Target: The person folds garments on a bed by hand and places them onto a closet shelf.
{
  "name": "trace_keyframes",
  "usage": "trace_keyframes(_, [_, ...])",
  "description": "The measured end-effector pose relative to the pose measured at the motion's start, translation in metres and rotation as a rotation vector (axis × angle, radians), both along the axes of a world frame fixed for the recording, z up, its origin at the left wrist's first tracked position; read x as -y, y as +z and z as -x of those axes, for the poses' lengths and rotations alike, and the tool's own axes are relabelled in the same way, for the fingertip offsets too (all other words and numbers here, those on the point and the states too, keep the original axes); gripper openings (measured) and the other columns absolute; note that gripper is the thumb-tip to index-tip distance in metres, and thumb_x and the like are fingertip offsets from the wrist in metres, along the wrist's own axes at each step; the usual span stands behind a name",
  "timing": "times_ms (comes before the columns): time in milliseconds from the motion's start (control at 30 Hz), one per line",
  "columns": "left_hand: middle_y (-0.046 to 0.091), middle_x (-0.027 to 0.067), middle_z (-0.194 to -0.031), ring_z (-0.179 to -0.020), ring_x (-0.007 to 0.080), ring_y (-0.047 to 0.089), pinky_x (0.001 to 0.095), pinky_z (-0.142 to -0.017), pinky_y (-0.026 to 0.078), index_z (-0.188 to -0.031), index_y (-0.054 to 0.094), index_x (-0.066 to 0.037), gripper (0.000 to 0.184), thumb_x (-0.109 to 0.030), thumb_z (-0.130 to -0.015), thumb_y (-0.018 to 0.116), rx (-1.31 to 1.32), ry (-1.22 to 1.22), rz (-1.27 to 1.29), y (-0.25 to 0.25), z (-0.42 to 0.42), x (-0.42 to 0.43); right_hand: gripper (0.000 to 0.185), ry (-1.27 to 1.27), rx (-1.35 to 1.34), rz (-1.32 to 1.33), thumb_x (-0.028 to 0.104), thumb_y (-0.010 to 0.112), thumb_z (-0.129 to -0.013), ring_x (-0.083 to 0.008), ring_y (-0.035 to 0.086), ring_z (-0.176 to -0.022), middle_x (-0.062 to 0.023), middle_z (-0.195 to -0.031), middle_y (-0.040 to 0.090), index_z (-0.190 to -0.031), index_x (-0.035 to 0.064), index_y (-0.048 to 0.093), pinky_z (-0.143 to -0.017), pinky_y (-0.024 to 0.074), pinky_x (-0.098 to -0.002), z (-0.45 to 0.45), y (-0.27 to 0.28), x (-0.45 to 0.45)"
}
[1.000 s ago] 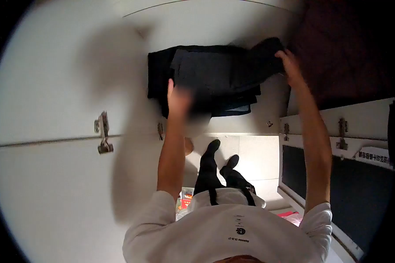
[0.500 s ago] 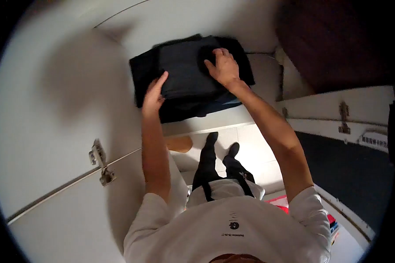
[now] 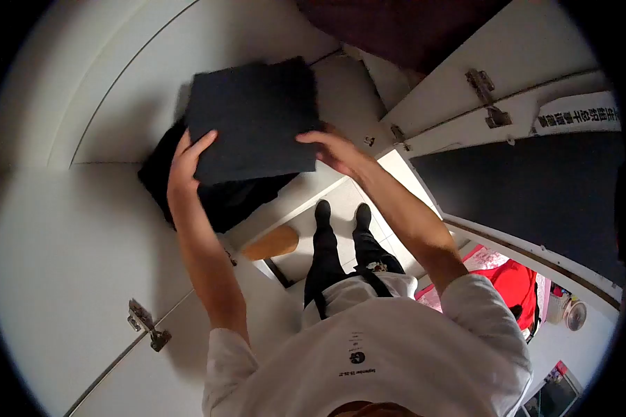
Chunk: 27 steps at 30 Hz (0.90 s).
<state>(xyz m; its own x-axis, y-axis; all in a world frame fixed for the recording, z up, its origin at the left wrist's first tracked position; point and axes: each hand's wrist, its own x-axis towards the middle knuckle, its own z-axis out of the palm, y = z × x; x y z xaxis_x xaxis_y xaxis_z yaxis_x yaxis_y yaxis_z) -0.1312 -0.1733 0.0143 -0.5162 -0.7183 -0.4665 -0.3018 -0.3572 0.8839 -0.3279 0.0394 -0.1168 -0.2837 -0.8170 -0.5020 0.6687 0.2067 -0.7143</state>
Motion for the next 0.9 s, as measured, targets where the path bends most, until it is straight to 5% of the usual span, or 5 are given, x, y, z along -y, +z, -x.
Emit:
trace_keyframes(100, [0.059,0.0173,-0.134,-0.116,0.0268,0.06,0.0334,-0.099,0.046,-0.144,0.046,0.001,0.076,-0.026,-0.08,0.078,0.008,-0.195,-0.082,-0.001,0.079,-0.015,0.054,-0.162,0.117,-0.002,0.029,0.077,-0.079,-0.0179,0.057,-0.094,-0.0082,-0.117,0.062,-0.123,0.0047,0.057,-0.079,0.0471,-0.0286,0.04,-0.011,-0.049])
trace_keyframes(233, [0.057,0.0172,-0.138,-0.12,0.0294,0.058,0.0378,-0.101,0.047,-0.149,0.04,-0.005,0.083,-0.027,-0.078,0.078,0.166,-0.474,0.035,-0.092,0.193,-0.013,0.052,-0.396,0.294,-0.046,0.023,0.072,-0.082,-0.0254,0.06,-0.107,-0.0097,-0.122,0.061,-0.127,0.0062,0.054,-0.095,0.0489,-0.0356,0.086,-0.031,-0.096])
trace_keyframes(400, [0.049,0.019,-0.146,-0.135,0.0344,0.047,0.0427,-0.109,0.041,-0.145,0.046,-0.012,0.075,-0.028,-0.076,0.071,0.374,-0.977,0.923,-0.199,0.266,-0.021,0.057,-0.338,0.455,0.014,0.01,0.071,-0.08,-0.0297,0.062,-0.113,-0.0128,-0.126,0.061,-0.132,0.002,0.049,-0.097,0.0533,-0.0426,0.097,-0.091,-0.128])
trace_keyframes(700, [0.049,0.0233,-0.143,-0.13,0.039,0.049,0.0505,-0.111,0.037,-0.141,0.05,-0.014,0.058,-0.019,-0.085,0.062,0.554,-0.905,0.99,-0.186,0.322,0.009,0.048,-0.397,0.253,-0.077,0.011,0.073,-0.084,-0.027,0.059,-0.113,-0.0113,-0.128,0.06,-0.128,0.0072,0.054,-0.096,0.0529,-0.0456,0.118,-0.149,-0.048])
trace_keyframes(900, [0.034,0.0251,-0.15,-0.132,0.0432,0.043,0.0586,-0.104,0.041,-0.141,0.049,-0.008,0.061,-0.019,-0.085,0.069,0.612,-0.498,1.444,-0.233,0.292,-0.029,0.04,-0.173,0.193,-0.365,0.025,0.071,-0.092,-0.023,0.062,-0.104,-0.0083,-0.119,0.063,-0.125,0.0082,0.057,-0.086,0.0567,-0.0432,0.152,-0.236,-0.004])
